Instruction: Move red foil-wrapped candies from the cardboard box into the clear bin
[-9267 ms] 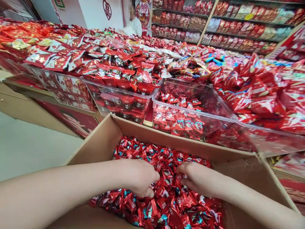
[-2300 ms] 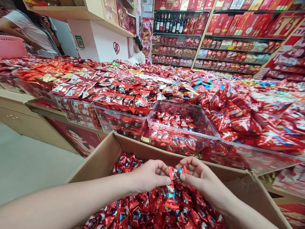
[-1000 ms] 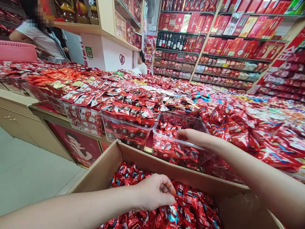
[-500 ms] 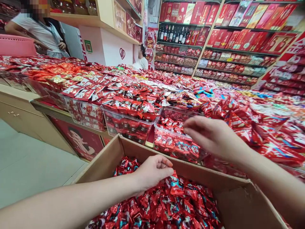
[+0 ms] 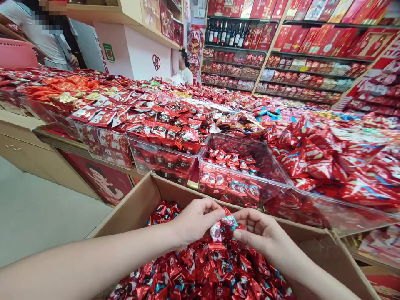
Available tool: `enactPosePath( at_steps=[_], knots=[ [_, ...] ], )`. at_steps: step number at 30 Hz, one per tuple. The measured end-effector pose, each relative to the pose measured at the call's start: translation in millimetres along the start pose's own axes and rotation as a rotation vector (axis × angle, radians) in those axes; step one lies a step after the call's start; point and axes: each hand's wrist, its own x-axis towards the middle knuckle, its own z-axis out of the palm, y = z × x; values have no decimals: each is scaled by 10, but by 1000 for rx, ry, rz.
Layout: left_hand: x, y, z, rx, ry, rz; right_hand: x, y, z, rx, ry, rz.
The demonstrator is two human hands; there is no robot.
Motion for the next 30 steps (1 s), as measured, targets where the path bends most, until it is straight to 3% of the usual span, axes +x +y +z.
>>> enactPosePath(
  at_steps=[5,8,10,14,16,19,22,26,30],
  knots=[
    [-8,-12,18,-15,-18,-44,-7,73,-6,116,171,52],
    [-31,-32,29,-35,-42,-48,-61,-43,-51,23,255,-50],
    [-49,-42,32,-30,-80,-81,-85,-275,-143,-220,376,-206],
    [-73,-58,31,17,-104,-84,96,-900,-453,-1027,622,-523],
    [-71,-62,29,33,-96,-72,324,-1116,-607,-1261,557,-420],
    [-60,-65,21,53,-99,-68,701,-1207,-741,-1424,219,-96],
    [-52,-65,8,92,-97,-30,947,-1123,-734,-1480,-56,78],
    [-61,-55,-1,122,-118,-7,1037,-982,-635,-1505,-175,157],
    [-79,-34,5,130,-129,-3,1071,-909,-606,-1516,-203,183]
  ],
)
